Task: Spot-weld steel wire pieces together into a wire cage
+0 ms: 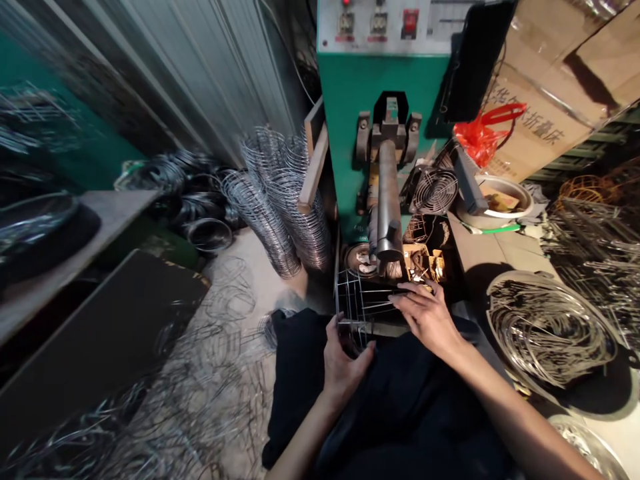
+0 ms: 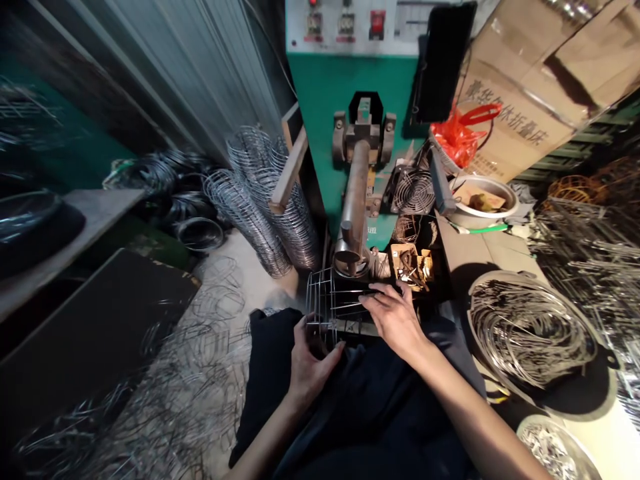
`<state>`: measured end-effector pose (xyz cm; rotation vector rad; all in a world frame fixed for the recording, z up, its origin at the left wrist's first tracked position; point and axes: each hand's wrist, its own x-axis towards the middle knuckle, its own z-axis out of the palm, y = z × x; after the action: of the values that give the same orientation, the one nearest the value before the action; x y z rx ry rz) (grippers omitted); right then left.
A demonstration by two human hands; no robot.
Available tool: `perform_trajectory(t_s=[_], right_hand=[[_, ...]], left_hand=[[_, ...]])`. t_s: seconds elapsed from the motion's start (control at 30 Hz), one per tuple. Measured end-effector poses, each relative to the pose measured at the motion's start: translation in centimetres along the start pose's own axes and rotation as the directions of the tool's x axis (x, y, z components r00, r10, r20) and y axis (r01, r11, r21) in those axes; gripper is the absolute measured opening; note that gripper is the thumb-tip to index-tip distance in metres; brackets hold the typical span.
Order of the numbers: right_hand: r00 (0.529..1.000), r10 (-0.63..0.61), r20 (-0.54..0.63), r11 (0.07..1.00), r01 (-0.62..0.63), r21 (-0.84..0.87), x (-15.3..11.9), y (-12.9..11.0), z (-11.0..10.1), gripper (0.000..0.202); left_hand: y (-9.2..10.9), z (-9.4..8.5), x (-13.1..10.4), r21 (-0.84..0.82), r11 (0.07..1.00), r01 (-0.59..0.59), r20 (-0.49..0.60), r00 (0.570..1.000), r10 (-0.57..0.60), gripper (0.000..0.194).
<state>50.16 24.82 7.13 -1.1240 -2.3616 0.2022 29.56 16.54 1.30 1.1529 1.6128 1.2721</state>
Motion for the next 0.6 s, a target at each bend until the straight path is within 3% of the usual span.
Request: perform_trajectory(t_s=[0.23,0.6], right_hand=[[0.995,-0.037,-0.093,0.991,0.048,0.125,2.2,0.3,-0.2,0.02],[0.987,-0.075,-0.144,0.992,0.088,0.088,3.8,0.6,0.4,0.019]], left_hand=[[0.2,-0.3,1.1,0.007,1.0,-0.027,-0.007,1.0,0.027,0.079],[0.2,-0.4,2.7,-0.096,0.995,-0.031,-0.071,0.997,0.024,0.079]])
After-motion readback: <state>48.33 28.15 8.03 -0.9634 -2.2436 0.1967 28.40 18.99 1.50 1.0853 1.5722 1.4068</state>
